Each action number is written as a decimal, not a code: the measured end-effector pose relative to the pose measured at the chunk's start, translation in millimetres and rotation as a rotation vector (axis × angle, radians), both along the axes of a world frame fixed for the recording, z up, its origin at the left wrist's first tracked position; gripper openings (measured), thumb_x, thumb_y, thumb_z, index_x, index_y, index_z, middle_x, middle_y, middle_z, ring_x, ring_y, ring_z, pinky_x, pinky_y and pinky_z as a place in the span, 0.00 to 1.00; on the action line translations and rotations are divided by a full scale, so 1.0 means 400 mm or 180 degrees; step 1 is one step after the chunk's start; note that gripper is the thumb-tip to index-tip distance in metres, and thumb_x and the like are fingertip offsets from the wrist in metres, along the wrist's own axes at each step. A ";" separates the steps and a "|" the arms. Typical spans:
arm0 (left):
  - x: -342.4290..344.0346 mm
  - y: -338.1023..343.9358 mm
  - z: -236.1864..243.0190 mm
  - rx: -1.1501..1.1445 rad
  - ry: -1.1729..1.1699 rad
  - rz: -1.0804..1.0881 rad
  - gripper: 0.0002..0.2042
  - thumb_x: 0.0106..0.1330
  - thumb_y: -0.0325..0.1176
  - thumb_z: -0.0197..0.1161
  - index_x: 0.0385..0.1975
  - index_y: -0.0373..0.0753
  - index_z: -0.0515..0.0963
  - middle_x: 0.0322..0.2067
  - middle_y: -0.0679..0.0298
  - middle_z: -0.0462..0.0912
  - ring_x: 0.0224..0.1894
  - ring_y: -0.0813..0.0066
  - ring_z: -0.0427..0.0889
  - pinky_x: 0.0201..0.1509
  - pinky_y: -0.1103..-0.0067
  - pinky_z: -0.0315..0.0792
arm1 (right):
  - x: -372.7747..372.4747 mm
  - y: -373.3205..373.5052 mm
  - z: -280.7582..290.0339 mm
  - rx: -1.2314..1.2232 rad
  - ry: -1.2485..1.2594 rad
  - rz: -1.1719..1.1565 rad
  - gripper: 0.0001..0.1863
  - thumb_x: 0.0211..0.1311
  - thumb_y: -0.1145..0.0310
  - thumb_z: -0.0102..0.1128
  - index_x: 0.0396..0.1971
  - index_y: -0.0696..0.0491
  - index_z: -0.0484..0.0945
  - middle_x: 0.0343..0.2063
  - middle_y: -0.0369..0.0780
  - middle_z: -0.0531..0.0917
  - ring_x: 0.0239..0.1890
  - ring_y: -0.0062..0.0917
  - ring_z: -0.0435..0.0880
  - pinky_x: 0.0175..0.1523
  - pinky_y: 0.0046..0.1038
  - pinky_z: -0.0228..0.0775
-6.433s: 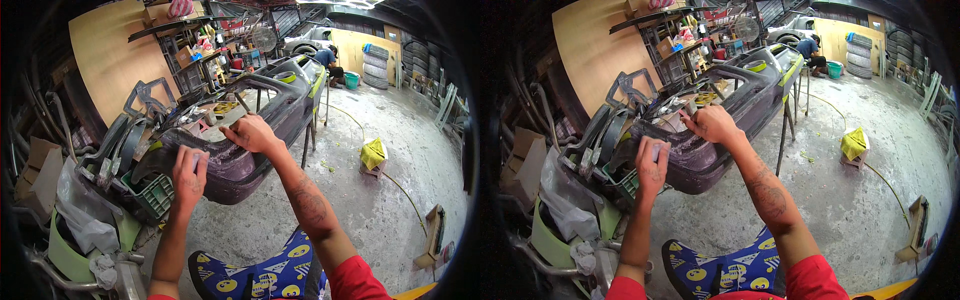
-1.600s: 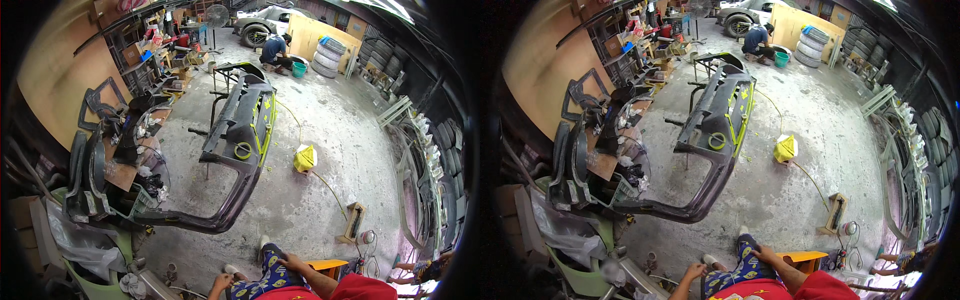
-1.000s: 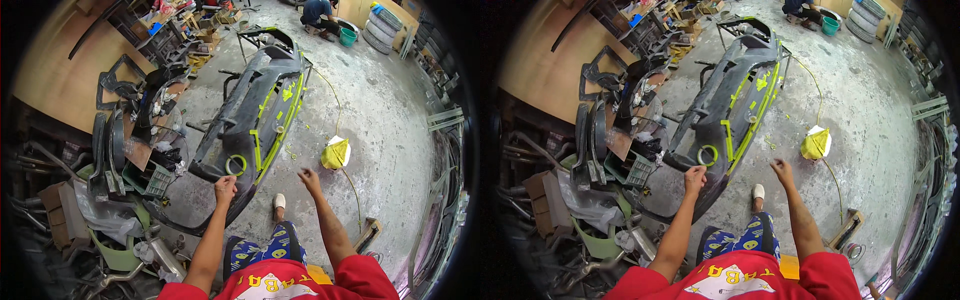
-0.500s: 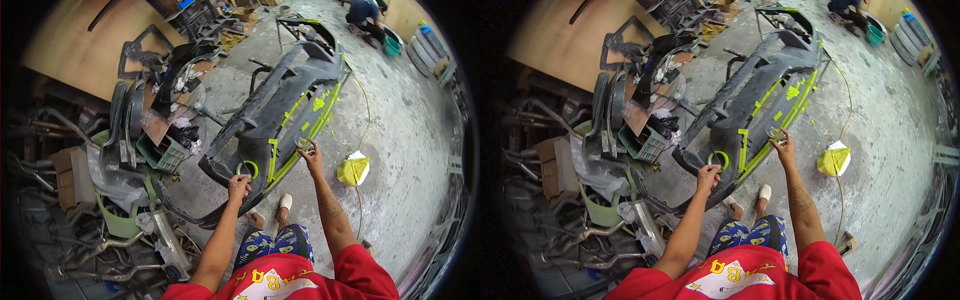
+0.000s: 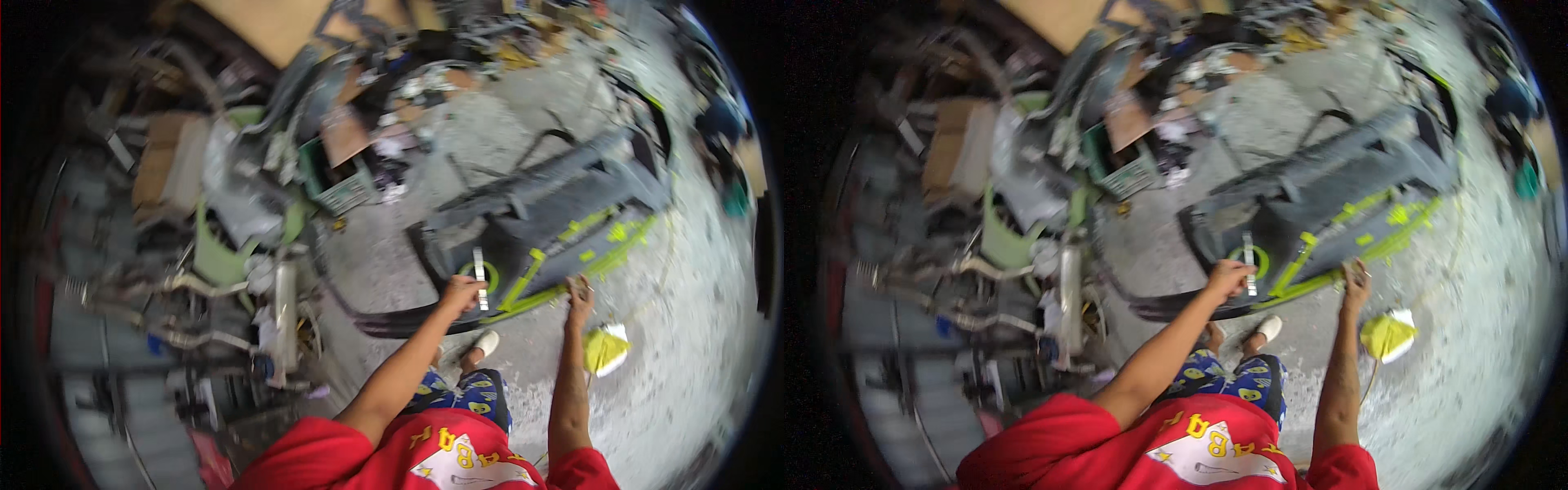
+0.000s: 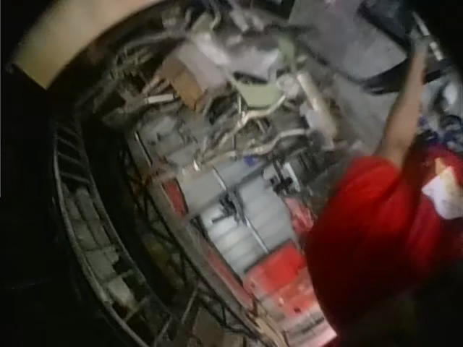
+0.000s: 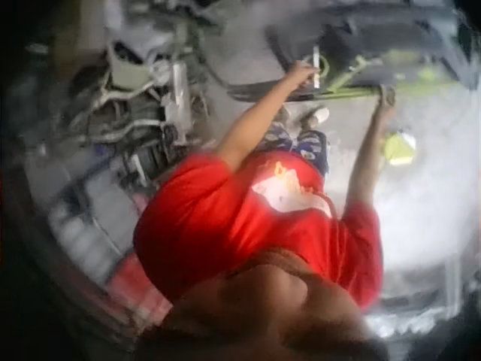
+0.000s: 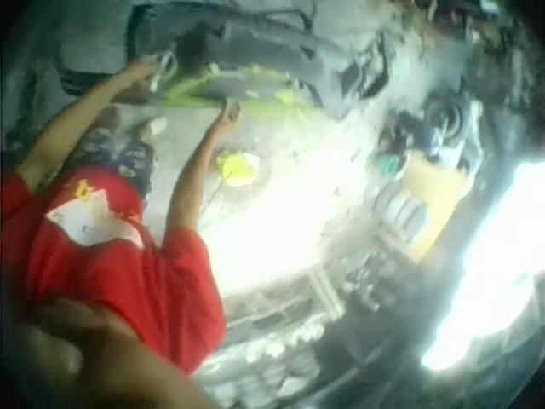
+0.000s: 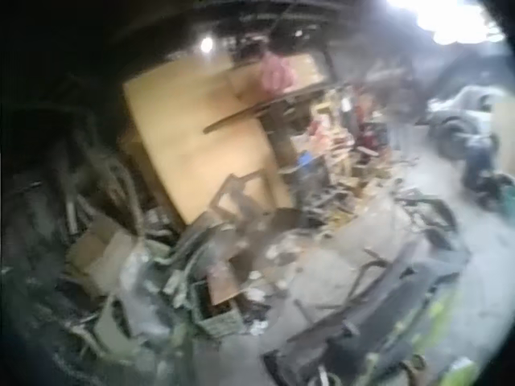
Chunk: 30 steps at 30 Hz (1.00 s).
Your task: The person sands a car bumper with sandpaper, then applies a liquid substance from a small container using a brush to the bumper's surface. The person works on different sections of the bumper throughout the clip.
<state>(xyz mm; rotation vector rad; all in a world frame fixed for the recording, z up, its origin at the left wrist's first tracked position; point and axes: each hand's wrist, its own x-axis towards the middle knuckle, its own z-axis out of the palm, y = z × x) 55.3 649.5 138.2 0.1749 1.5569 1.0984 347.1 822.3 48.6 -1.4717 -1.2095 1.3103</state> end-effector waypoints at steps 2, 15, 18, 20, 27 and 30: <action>0.014 0.005 0.034 0.0018 0.0012 0.0015 0.11 0.67 0.34 0.69 0.32 0.31 0.81 0.18 0.63 0.78 0.10 0.83 0.64 0.11 0.81 0.52 | 0.027 -0.028 0.023 0.0131 0.0150 -0.0240 0.25 0.61 0.67 0.76 0.59 0.51 0.80 0.38 0.32 0.81 0.30 0.13 0.74 0.32 0.18 0.67; -0.130 -0.567 0.221 0.1046 0.1219 -0.0218 0.12 0.69 0.39 0.69 0.32 0.35 0.81 0.27 0.66 0.86 0.27 0.83 0.79 0.34 0.82 0.72 | 0.003 -0.341 0.182 0.0077 -0.0189 0.0719 0.27 0.61 0.61 0.76 0.58 0.53 0.80 0.45 0.37 0.82 0.40 0.21 0.79 0.41 0.24 0.73; -0.192 -0.791 0.230 0.0675 0.0945 0.0134 0.10 0.73 0.37 0.65 0.38 0.35 0.82 0.30 0.65 0.87 0.32 0.83 0.81 0.36 0.82 0.74 | -0.084 -0.446 0.180 0.0228 -0.0355 0.0975 0.27 0.58 0.71 0.78 0.58 0.54 0.80 0.37 0.31 0.80 0.33 0.13 0.73 0.38 0.17 0.69; -0.229 -0.945 0.224 0.0330 0.0903 0.0513 0.10 0.73 0.36 0.65 0.40 0.35 0.81 0.31 0.64 0.87 0.32 0.82 0.82 0.37 0.82 0.75 | -0.187 -0.546 0.231 -0.0010 -0.0010 0.1199 0.26 0.55 0.77 0.78 0.55 0.56 0.81 0.46 0.31 0.82 0.41 0.14 0.77 0.42 0.18 0.70; -0.437 -1.334 0.241 0.0433 0.1168 0.1208 0.12 0.72 0.36 0.67 0.44 0.32 0.83 0.29 0.68 0.83 0.30 0.84 0.79 0.36 0.84 0.74 | -0.539 -0.931 0.311 0.0323 0.0355 0.1633 0.24 0.54 0.78 0.77 0.51 0.53 0.77 0.48 0.34 0.82 0.43 0.17 0.82 0.45 0.21 0.74; -0.538 -1.422 0.309 0.0329 0.1577 0.1135 0.11 0.71 0.35 0.67 0.43 0.32 0.84 0.27 0.71 0.79 0.27 0.85 0.75 0.34 0.85 0.70 | -0.659 -1.093 0.345 0.0270 0.0429 0.1657 0.23 0.55 0.78 0.76 0.50 0.52 0.76 0.46 0.33 0.83 0.43 0.16 0.82 0.44 0.21 0.74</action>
